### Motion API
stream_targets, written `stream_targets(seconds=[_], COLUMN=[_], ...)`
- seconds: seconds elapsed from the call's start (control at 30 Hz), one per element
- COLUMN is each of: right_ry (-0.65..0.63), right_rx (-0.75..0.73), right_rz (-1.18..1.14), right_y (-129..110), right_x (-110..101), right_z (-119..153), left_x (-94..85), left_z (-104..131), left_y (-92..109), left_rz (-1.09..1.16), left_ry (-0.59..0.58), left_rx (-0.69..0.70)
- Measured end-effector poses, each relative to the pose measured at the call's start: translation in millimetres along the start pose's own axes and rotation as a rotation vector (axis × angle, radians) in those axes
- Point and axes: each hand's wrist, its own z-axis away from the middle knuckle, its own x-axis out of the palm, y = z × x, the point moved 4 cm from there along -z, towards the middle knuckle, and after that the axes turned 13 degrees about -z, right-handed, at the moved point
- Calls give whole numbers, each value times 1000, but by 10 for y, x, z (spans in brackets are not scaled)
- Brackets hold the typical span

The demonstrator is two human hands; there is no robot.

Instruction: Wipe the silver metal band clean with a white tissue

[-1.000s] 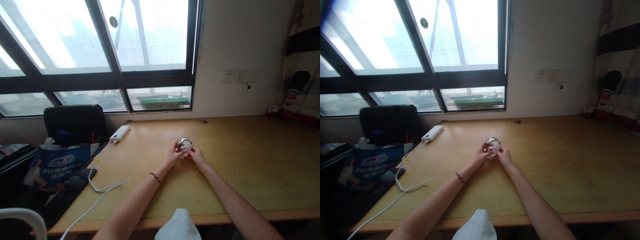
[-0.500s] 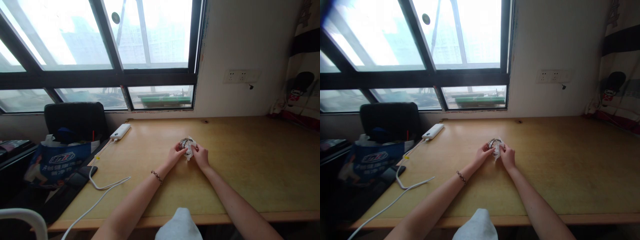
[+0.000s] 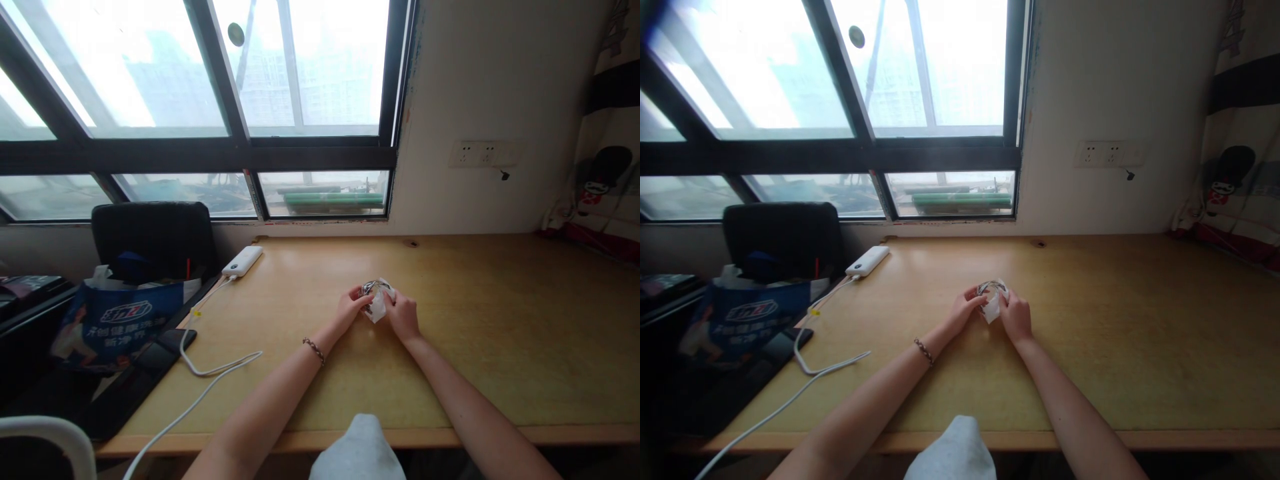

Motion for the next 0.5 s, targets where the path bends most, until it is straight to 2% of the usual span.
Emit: stream_targets(seconds=[0.17, 0.3, 0.37, 0.5], right_ry=[-35, 2, 26, 11], right_rx=[-44, 13, 59, 254], right_rz=[-17, -33, -67, -235], right_y=[7, 85, 122, 218], right_x=[9, 4, 1, 41], right_z=[-4, -24, -34, -50], left_x=[-9, 65, 96, 98], left_z=[12, 34, 40, 23], left_y=[42, 73, 87, 71], left_rz=[-35, 18, 51, 93], left_ry=[3, -116, -158, -159], left_rx=[36, 44, 62, 58])
